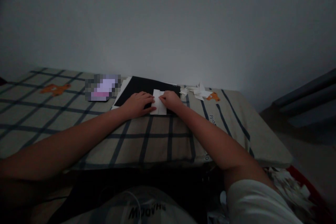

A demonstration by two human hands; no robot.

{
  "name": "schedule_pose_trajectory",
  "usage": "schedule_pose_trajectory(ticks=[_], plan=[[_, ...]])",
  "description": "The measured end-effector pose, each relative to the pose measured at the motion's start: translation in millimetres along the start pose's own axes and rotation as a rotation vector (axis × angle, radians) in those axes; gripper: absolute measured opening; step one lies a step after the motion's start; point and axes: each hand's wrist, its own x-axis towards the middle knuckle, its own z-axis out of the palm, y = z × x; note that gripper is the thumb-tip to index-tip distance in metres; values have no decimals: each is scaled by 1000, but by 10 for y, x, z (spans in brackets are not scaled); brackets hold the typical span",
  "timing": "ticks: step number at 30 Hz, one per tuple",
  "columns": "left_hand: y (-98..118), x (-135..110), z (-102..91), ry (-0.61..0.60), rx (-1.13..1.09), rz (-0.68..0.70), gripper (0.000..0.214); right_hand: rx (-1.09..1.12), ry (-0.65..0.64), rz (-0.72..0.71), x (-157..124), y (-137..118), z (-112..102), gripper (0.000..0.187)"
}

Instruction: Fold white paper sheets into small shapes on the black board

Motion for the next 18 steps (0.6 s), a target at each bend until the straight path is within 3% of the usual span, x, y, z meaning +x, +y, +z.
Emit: schedule_pose_trajectory(ticks=[6,18], plan=[[4,-2,7,5,9,-2,37,-70,-73,82,102,-24,-41,31],[3,8,36,0,13,-17,37,85,7,205,285,107,59,29]])
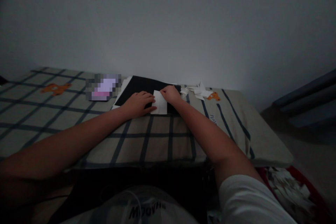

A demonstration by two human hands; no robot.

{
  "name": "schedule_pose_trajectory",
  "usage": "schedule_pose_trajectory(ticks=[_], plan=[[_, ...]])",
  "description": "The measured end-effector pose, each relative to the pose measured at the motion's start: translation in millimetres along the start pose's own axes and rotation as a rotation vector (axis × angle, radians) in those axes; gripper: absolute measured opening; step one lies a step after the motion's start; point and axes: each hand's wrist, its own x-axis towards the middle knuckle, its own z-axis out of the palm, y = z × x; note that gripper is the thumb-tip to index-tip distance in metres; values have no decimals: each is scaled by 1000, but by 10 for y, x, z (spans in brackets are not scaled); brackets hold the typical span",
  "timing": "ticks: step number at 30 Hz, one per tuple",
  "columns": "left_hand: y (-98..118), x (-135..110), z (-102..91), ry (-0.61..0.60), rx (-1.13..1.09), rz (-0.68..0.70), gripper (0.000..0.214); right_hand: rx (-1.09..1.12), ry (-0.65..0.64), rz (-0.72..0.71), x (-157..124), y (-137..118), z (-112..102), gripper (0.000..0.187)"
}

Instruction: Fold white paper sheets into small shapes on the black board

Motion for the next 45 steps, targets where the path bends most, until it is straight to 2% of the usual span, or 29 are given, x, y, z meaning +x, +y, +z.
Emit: schedule_pose_trajectory(ticks=[6,13,20,36,45], plan=[[5,-5,-11,-3,-3,-4,38,-38,69,-38,-71,10,-2,31],[17,-10,-11,-1,-6,-9,38,-146,-8,-177,-241,-19,-78,30],[33,-15,-32,-2,1,-13,38,-192,-74,-193,-418,-136,-148,31],[24,-6,-24,-4,-9,-15,37,-204,-77,-315,-845,-259,-185,32],[23,1,-4,-1,-13,-22,37,-112,-23,-414,-910,-177,-104,30]])
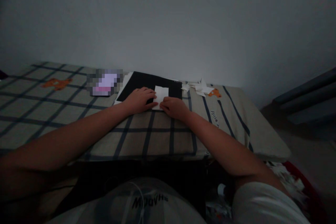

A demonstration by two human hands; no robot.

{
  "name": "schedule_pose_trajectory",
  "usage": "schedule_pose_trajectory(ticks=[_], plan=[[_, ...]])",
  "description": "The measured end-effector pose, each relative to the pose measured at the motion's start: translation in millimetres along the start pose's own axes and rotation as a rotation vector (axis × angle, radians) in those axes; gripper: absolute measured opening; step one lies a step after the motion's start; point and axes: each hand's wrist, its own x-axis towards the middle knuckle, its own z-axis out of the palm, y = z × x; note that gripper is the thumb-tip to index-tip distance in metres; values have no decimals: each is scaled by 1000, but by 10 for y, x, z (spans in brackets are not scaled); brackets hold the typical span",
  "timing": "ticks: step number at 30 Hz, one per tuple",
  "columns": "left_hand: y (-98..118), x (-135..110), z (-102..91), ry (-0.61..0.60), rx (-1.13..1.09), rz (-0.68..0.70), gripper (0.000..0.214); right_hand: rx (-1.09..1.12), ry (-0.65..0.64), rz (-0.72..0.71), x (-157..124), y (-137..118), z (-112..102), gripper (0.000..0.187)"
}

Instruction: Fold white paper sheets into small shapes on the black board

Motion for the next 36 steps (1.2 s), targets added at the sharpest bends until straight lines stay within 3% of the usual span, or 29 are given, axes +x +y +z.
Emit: schedule_pose_trajectory(ticks=[7,14,23,30,36], plan=[[10,-7,-6,4,18,2,37,68,84,-59,-71,36,72,29],[29,-34,25,29,36,8,38,121,174,-24,-34,32,55,25],[8,-39,66,107,-21,-39,46,128,113,65,116,175,61,22],[6,-31,60,33,-26,-29,40,124,46,31,275,264,24,20],[5,-25,37,11,-37,-40,40,126,71,-4,192,191,40,23]])
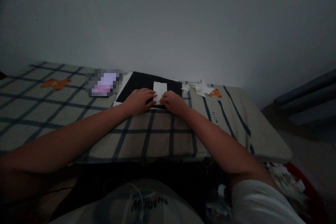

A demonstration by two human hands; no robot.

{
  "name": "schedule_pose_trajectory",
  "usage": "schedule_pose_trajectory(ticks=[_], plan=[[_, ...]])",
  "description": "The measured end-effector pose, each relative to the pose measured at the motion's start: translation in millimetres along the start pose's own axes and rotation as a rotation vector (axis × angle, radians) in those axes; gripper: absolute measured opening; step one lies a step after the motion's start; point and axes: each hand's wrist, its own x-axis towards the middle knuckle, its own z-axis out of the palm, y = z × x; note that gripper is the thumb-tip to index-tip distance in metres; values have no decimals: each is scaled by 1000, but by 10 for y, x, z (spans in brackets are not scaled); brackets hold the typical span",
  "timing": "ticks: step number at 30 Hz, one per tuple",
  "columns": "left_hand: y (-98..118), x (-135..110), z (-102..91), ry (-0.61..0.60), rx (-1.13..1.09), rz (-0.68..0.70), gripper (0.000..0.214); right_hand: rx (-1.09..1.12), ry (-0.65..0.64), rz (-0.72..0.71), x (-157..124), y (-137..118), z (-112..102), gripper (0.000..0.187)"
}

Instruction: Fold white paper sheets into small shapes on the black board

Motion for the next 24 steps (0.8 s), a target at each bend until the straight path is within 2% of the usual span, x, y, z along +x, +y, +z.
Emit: schedule_pose_trajectory(ticks=[6,16,24], plan=[[-10,7,13,12,-1,13,40,-52,-8,-37,-63,-19,-20,23],[-6,6,-2,1,-3,6,40,-16,-31,-87,-87,1,-48,24],[-18,14,26,4,3,10,39,26,-3,-90,-43,116,17,22]])
